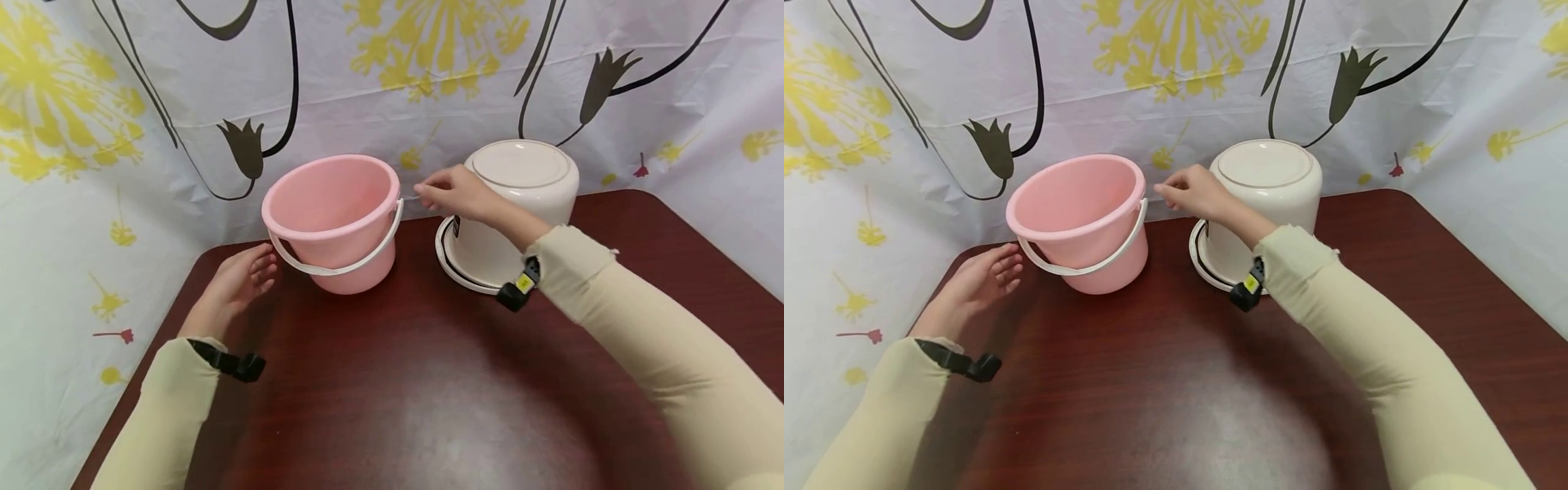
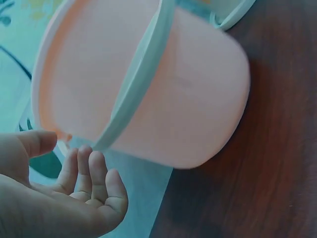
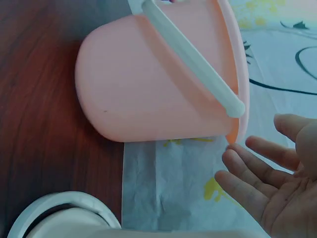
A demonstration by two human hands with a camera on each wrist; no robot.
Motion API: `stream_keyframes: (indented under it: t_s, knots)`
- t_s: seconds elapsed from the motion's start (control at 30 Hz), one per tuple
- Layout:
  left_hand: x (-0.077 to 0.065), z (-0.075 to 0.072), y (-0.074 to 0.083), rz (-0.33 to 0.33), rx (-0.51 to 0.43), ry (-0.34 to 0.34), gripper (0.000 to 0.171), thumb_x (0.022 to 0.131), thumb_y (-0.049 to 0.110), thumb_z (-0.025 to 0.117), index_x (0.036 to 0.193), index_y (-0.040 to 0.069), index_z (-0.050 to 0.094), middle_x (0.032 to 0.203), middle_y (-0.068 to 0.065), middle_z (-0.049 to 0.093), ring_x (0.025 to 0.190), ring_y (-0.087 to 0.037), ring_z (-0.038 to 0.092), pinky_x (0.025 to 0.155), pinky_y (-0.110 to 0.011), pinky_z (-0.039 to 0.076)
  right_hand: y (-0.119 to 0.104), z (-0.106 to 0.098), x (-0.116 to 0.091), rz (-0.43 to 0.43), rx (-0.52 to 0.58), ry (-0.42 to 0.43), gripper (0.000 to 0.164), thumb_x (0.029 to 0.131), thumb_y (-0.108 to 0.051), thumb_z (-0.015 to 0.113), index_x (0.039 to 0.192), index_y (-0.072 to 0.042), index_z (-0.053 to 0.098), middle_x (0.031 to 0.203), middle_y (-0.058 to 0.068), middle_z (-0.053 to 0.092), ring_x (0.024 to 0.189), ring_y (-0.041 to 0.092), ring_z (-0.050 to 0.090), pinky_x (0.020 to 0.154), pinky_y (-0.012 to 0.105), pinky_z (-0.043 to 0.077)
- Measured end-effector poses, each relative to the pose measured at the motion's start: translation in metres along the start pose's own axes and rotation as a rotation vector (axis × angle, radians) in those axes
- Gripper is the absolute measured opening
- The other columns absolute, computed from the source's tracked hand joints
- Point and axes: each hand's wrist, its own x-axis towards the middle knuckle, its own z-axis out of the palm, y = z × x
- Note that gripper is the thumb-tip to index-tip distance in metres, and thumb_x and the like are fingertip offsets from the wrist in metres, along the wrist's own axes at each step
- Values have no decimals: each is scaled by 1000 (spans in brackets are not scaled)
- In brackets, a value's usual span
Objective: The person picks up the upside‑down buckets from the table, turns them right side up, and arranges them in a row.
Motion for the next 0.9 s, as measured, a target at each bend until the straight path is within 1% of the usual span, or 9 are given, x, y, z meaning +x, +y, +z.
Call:
stream_keyframes:
  t_s: [0.07,0.13,0.27,0.4,0.53,0.63,0.7,0.83,0.9]
  knots:
    - [-7,3,-3,0,2,-36,12,96,22,49,99,15,58,83,5,59,75,-7,57,67,-23,46,3,-3,-11,8,8,-38,31,93,-23,54,107,3,63,83,11,65,78,20,61,63,27,51]
    - [-13,8,-7,-6,-15,-78,14,96,21,48,95,16,61,84,4,59,76,-8,56,69,-24,46,7,-5,-23,20,28,-68,31,93,-23,53,108,3,63,83,10,64,79,20,60,64,30,52]
    - [-26,25,-15,-11,-57,-155,17,96,19,48,92,16,64,85,2,59,78,-11,56,72,-25,46,12,-4,-47,25,56,-116,31,93,-23,54,108,3,63,85,9,64,82,21,60,70,33,52]
    - [-40,47,-26,11,-18,-229,15,97,19,47,94,15,62,86,1,59,79,-12,55,73,-26,46,20,-2,-68,-4,42,-133,28,93,-21,55,105,3,63,85,8,64,81,20,62,71,35,52]
    - [-48,69,-38,38,51,-312,13,97,15,44,96,15,58,86,3,58,80,-13,55,74,-27,45,33,-3,-86,-25,17,-110,25,93,-18,55,104,2,65,84,7,65,81,21,63,68,32,52]
    - [-50,85,-45,53,91,-361,12,96,11,43,98,13,55,88,1,57,80,-14,55,74,-28,46,43,-8,-100,-29,11,-104,25,93,-18,56,105,1,64,84,7,65,82,25,63,67,30,52]
    - [-48,96,-49,55,111,-387,10,95,10,44,99,11,54,88,-1,57,79,-14,55,73,-28,47,50,-13,-107,-29,-3,-112,24,93,-17,56,106,1,64,83,6,65,81,24,62,66,29,51]
    - [-42,119,-55,32,109,-419,11,95,10,45,103,7,52,88,-3,56,79,-14,55,73,-28,47,63,-25,-119,-20,-63,-116,26,92,-17,56,108,2,64,85,6,65,79,20,62,65,27,51]
    - [-38,132,-59,22,106,-439,14,95,10,46,106,5,51,87,-3,55,79,-14,55,72,-27,46,71,-31,-124,-7,-96,-111,27,92,-18,56,110,2,63,86,7,66,79,21,63,65,27,51]
